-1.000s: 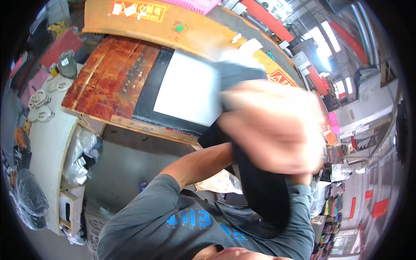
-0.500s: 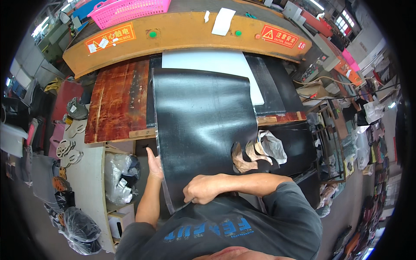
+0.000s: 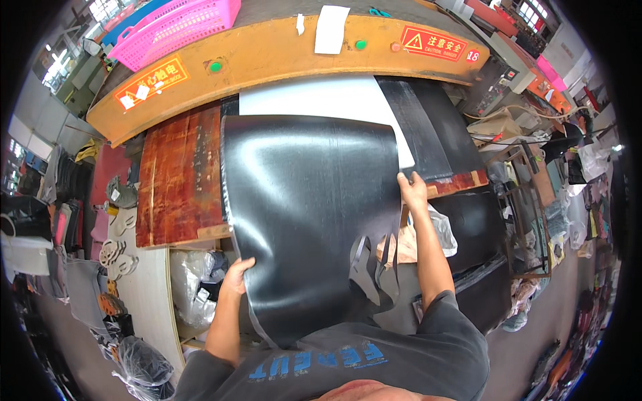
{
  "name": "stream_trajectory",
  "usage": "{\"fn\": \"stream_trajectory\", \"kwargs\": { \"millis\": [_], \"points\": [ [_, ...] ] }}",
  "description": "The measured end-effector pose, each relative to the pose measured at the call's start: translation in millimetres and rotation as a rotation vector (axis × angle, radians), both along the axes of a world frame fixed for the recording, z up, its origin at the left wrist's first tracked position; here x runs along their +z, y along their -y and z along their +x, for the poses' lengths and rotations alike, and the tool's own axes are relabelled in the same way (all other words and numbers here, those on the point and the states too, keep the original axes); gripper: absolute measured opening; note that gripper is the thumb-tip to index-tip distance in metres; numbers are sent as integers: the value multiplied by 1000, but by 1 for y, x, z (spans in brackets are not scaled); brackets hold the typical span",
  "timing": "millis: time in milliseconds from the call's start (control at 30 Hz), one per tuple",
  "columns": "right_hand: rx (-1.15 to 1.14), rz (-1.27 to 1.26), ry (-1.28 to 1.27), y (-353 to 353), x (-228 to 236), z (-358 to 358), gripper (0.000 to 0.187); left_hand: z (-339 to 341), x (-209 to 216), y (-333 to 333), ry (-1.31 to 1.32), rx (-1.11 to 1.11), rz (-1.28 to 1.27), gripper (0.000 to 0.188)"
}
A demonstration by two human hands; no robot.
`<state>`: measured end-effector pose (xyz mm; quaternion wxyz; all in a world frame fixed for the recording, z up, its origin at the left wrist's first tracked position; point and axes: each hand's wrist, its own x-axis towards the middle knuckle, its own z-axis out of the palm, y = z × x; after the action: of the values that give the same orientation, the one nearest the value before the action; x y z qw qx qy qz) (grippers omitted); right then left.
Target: The person gathers and stacks black rubber parts on a workbench, then places them into a clear plastic bag and ties it shut. They then handle a large black rubber sheet and arrange white rubber pieces on it.
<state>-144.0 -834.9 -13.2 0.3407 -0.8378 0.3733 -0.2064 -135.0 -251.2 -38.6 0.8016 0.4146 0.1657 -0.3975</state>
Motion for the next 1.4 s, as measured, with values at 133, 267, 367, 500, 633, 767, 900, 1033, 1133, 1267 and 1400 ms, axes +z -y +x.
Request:
{"fn": "stream_trajectory", "kwargs": {
  "millis": [133, 267, 367, 500, 633, 767, 900, 1033, 1133, 1267, 1400],
  "points": [
    [168, 291, -69, 56, -21, 72, 72, 34, 13, -2, -44, -79, 22, 53],
    [288, 732, 118, 51, 32, 129, 54, 72, 37, 27, 65, -150, 494, 50],
    [454, 874, 262, 51, 97, 150, 43, 86, 67, 52, 153, -130, 654, 50],
    [644, 811, 535, 68, 135, 141, 42, 78, 92, 63, 97, 49, 508, 58],
    [475, 866, 234, 85, 91, 154, 44, 68, 68, 56, 37, 41, 520, 61],
    [310, 930, -52, 93, 36, 155, 36, 61, 30, 48, -44, -110, 699, 61],
    [248, 930, -86, 101, 9, 140, 30, 55, 22, 50, -16, -119, 679, 72],
    [253, 863, -142, 120, -3, 162, 25, 71, 35, 69, 108, -54, 549, 76],
    [276, 753, -83, 140, -8, 212, 26, 106, 50, 94, -32, -33, 646, 75],
    [250, 551, -17, 176, 1, 308, 32, 190, 56, 137, 89, 1, 639, 63],
    [333, 868, -67, 181, 7, 268, 48, 238, 48, 156, 127, 8, 644, 61]
  ]
}}
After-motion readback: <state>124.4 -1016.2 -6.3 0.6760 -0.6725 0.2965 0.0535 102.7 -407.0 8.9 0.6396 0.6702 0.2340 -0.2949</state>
